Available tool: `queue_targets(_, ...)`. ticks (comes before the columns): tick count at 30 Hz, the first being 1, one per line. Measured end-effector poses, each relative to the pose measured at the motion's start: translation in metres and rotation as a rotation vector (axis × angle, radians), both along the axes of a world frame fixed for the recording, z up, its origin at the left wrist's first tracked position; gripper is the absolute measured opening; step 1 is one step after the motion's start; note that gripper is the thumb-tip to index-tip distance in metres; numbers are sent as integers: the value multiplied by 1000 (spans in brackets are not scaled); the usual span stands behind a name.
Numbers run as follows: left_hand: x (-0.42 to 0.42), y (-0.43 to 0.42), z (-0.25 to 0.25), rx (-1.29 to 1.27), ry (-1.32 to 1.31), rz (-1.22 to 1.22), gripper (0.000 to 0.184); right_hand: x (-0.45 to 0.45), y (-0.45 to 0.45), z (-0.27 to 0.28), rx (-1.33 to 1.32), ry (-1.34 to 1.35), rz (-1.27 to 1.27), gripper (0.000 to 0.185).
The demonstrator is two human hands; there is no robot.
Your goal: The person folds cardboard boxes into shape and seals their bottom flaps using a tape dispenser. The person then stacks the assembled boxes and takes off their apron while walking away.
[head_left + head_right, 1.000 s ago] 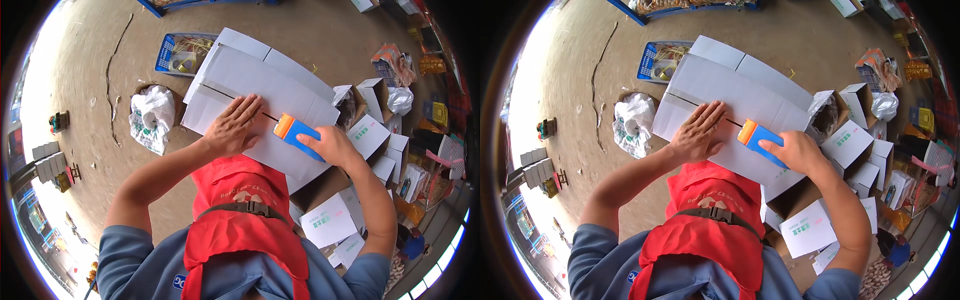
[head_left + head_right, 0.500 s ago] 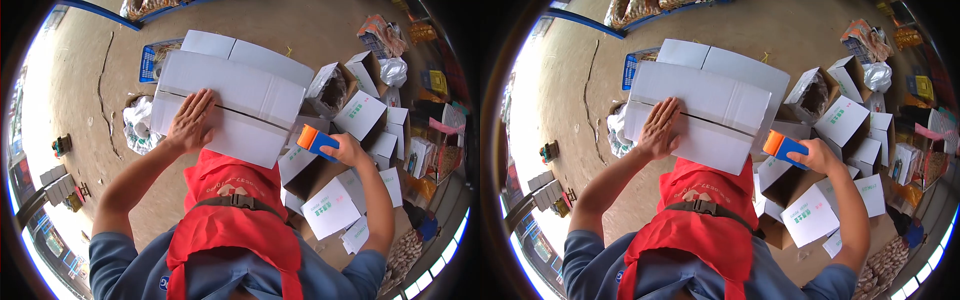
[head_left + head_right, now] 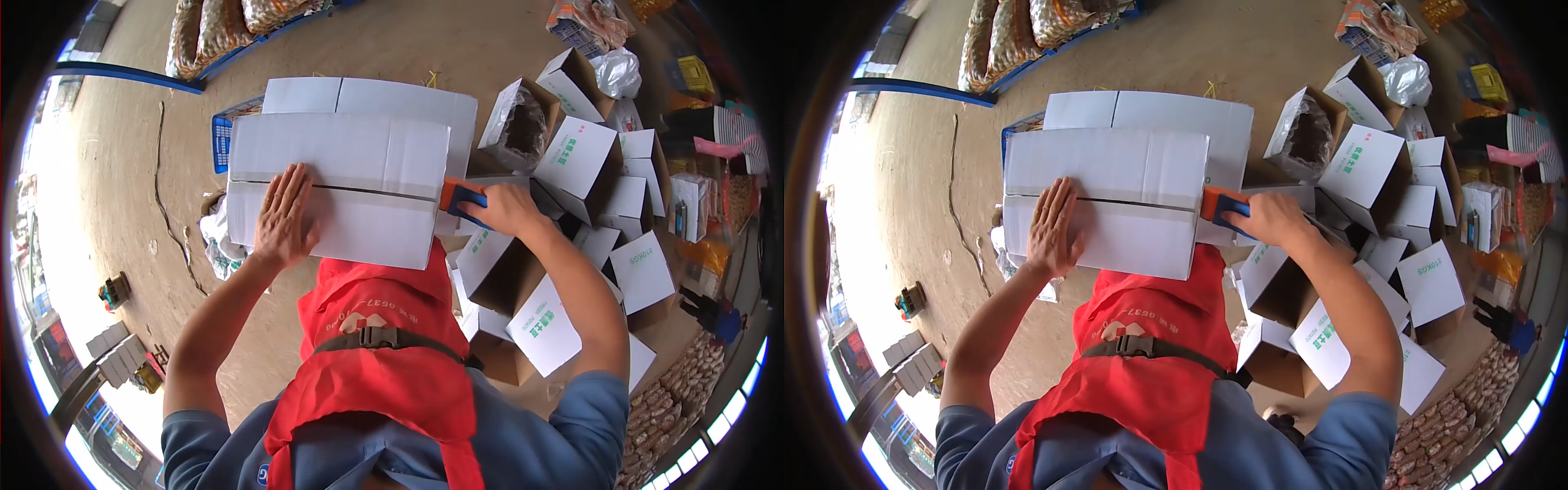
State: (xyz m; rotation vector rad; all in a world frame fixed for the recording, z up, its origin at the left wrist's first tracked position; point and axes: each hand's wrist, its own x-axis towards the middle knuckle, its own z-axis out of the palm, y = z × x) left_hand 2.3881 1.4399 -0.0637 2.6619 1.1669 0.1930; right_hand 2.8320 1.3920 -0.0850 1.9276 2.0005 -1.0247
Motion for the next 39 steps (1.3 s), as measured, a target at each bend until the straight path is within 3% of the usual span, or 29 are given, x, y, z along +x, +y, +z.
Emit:
queue_targets(3,2,-4,1,-10,-23,14,78,-35,-4,-25,60,-264,132,55)
queue_targets(5,6,2,1,14,-85,-26,76,-49,-3,-53,-160,-277,25,56)
queue_targets(7,-4,1,-1,-25,-143,-23,68,-53,-12,-70,-51,-224,-285,62)
queue_targets(9,-28,10,4,-40,-325,135,62,-62,-22,-67,39,-130,-689,64)
queue_targets(11,-72,43,-8,166,-493,355,50,-75,-26,-61,53,-51,-900,65)
queue_targets(13,-134,84,-45,-364,-805,858,62,-98,-24,-58,92,47,-990,64)
queue_targets(15,-228,135,-138,-1244,-1093,931,74,-129,-17,-60,181,107,-1065,62)
queue_targets(16,-178,107,-90,-1209,-977,936,79,-143,-15,-60,235,112,-1092,62)
queue_targets(17,-175,114,-94,-1171,-1022,1029,80,-150,-13,-57,294,114,-1124,61)
queue_targets(20,-161,109,-38,-1212,-1039,957,78,-160,-31,-4,378,149,-1210,55)
queue_targets(22,-175,110,-20,-1161,-1333,852,74,-165,-55,43,441,152,-1239,51)
queue_targets(23,-174,114,-5,-1182,-1314,833,74,-169,-74,68,581,180,-1293,44)
queue_targets(25,-174,120,23,-747,-1252,507,78,-168,-106,81,737,202,-1355,38)
queue_targets(26,-199,142,8,-855,-1222,199,76,-167,-122,76,889,403,-1425,37)
queue_targets(27,-222,172,-8,-946,-1172,-109,75,-167,-134,74,1043,612,-1478,35)
queue_targets(28,-221,181,-2,-410,-520,86,70,-165,-141,81,942,596,-1566,40)
queue_targets(29,-199,177,8,-403,-522,65,70,-163,-148,78,962,596,-1577,40)
queue_targets(31,-117,141,39,-1359,-1167,334,70,-157,-169,58,715,332,-1631,44)
queue_targets(32,-93,120,49,-1470,-1212,513,68,-158,-184,51,722,316,-1649,49)
queue_targets(33,-111,130,21,-1381,-1171,464,67,-160,-198,45,720,324,-1666,49)
queue_targets(34,-122,121,6,-1480,-1189,239,68,-160,-213,40,761,383,-1727,50)
queue_targets(35,-121,114,0,-1573,-1192,8,69,-159,-229,34,802,442,-1790,51)
queue_targets(36,-89,71,25,-1436,-1122,-153,60,-159,-248,28,795,420,-1816,52)
queue_targets(39,-45,29,27,-1463,-1040,-246,60,-160,-299,8,900,429,-1937,50)
